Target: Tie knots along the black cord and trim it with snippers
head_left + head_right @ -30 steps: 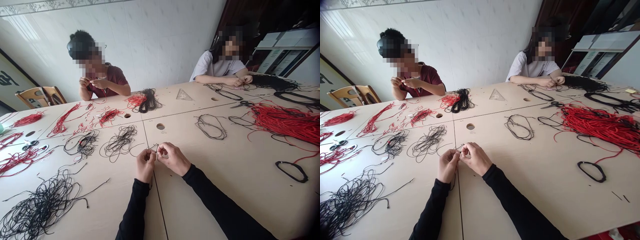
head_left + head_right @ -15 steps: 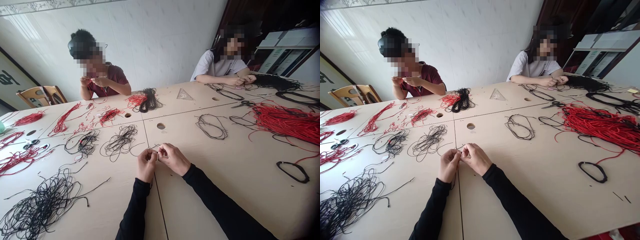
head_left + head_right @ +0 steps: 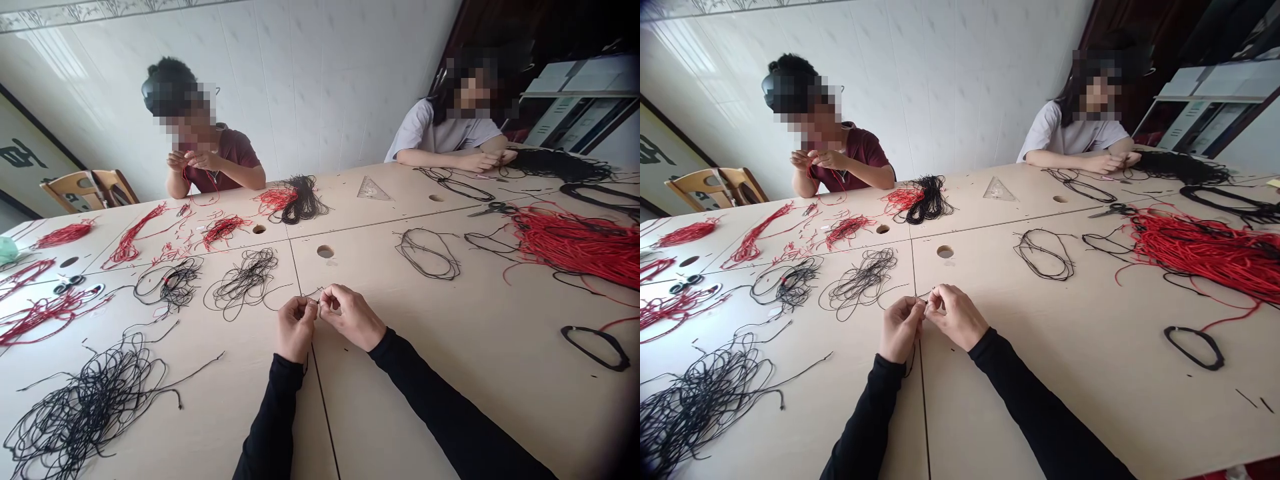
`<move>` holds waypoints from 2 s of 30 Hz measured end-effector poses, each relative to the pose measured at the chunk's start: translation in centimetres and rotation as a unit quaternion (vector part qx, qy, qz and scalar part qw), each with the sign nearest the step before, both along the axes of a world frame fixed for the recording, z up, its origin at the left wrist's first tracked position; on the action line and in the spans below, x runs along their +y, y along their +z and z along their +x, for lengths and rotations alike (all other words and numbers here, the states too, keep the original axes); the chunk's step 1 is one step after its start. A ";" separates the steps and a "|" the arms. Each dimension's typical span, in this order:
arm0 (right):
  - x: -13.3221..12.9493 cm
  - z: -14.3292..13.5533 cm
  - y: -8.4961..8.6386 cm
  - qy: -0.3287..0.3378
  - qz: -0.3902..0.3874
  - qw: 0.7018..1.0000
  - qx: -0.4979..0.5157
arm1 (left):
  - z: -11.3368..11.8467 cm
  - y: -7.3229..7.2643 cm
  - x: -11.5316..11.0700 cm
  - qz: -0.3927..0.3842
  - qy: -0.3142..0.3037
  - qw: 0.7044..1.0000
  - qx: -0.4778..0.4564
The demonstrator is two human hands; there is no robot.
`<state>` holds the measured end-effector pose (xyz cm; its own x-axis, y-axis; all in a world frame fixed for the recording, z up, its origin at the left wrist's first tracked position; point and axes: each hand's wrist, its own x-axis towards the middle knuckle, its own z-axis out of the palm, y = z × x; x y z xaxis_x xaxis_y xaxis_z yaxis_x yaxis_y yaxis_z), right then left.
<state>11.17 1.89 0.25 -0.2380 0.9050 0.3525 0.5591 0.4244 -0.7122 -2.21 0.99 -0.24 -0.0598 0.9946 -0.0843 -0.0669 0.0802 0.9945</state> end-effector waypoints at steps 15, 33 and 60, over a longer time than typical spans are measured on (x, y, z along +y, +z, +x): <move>0.1 0.0 0.0 0.005 0.011 1.000 0.028 | 0.1 0.2 0.0 -0.023 0.013 0.999 -0.028; 0.0 0.3 0.2 -0.038 0.002 0.997 0.069 | -0.1 -0.2 0.1 -0.032 0.032 0.998 -0.046; 2.6 8.9 1.4 -0.275 -0.223 0.891 0.284 | -1.4 -0.6 0.9 -0.019 0.125 0.965 -0.230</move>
<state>20.06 4.45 1.64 0.3873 0.9098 -0.1489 0.0900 -0.1980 -0.9761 -3.57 1.93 -0.83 -0.2459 0.9493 -0.1959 -0.5219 0.0406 0.8520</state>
